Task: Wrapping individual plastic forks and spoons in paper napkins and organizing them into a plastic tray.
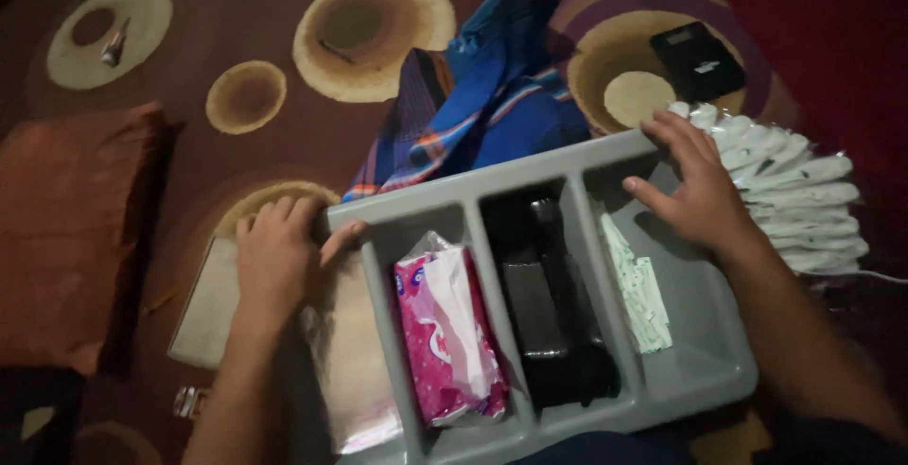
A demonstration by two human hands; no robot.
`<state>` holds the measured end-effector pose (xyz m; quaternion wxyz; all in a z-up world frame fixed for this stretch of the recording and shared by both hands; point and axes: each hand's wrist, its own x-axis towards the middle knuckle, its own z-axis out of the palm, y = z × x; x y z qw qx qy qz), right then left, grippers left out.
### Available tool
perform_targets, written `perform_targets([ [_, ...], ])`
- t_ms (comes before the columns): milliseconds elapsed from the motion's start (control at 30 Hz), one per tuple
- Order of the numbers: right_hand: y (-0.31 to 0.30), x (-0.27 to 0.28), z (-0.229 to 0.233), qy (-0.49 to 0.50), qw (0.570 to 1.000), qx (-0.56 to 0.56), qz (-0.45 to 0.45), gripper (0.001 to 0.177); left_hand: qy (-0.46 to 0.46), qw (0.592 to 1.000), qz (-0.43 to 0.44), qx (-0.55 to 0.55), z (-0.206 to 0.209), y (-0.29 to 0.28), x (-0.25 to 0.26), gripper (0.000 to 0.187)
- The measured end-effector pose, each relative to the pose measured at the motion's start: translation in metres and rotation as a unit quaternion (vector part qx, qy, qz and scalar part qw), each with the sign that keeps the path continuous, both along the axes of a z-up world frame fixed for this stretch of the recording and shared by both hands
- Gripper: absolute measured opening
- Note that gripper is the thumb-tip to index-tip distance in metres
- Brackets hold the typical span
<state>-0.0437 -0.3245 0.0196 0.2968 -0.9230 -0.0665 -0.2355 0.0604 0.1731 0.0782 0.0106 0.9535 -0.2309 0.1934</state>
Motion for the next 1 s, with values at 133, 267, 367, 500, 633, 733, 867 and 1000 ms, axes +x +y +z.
perform_targets([
  [133, 0.023, -0.002, 0.025, 0.108, 0.994, -0.002, -0.032, 0.073, 0.083, 0.996, 0.002, -0.041, 0.003, -0.010, -0.002, 0.060],
  [267, 0.018, 0.001, 0.013, 0.131, 0.990, -0.010, -0.044, 0.071, 0.129, 0.988, 0.012, -0.081, -0.026, -0.017, 0.013, 0.060],
  [367, 0.012, 0.012, 0.003, 0.130, 0.991, -0.021, -0.023, 0.070, 0.176, 0.974, 0.020, -0.141, -0.035, -0.023, 0.016, 0.055],
  [500, 0.007, 0.024, -0.017, 0.192, 0.980, 0.042, -0.004, 0.065, 0.230, 0.955, 0.065, -0.174, -0.059, -0.028, 0.015, 0.058],
  [633, -0.005, 0.044, -0.019, 0.180, 0.984, -0.014, 0.006, 0.068, 0.250, 0.949, 0.101, -0.163, -0.067, -0.047, 0.022, 0.059],
  [733, -0.018, 0.039, -0.001, 0.188, 0.981, 0.028, -0.035, 0.067, 0.205, 0.960, 0.102, -0.160, -0.065, -0.059, 0.015, 0.061],
  [867, -0.048, 0.034, 0.004, 0.149, 0.989, -0.005, -0.021, 0.067, 0.156, 0.969, 0.067, -0.178, -0.058, -0.077, 0.009, 0.057],
  [1000, -0.075, 0.022, 0.008, 0.124, 0.991, -0.044, 0.004, 0.070, 0.101, 0.977, 0.050, -0.180, -0.053, -0.096, -0.003, 0.054],
])
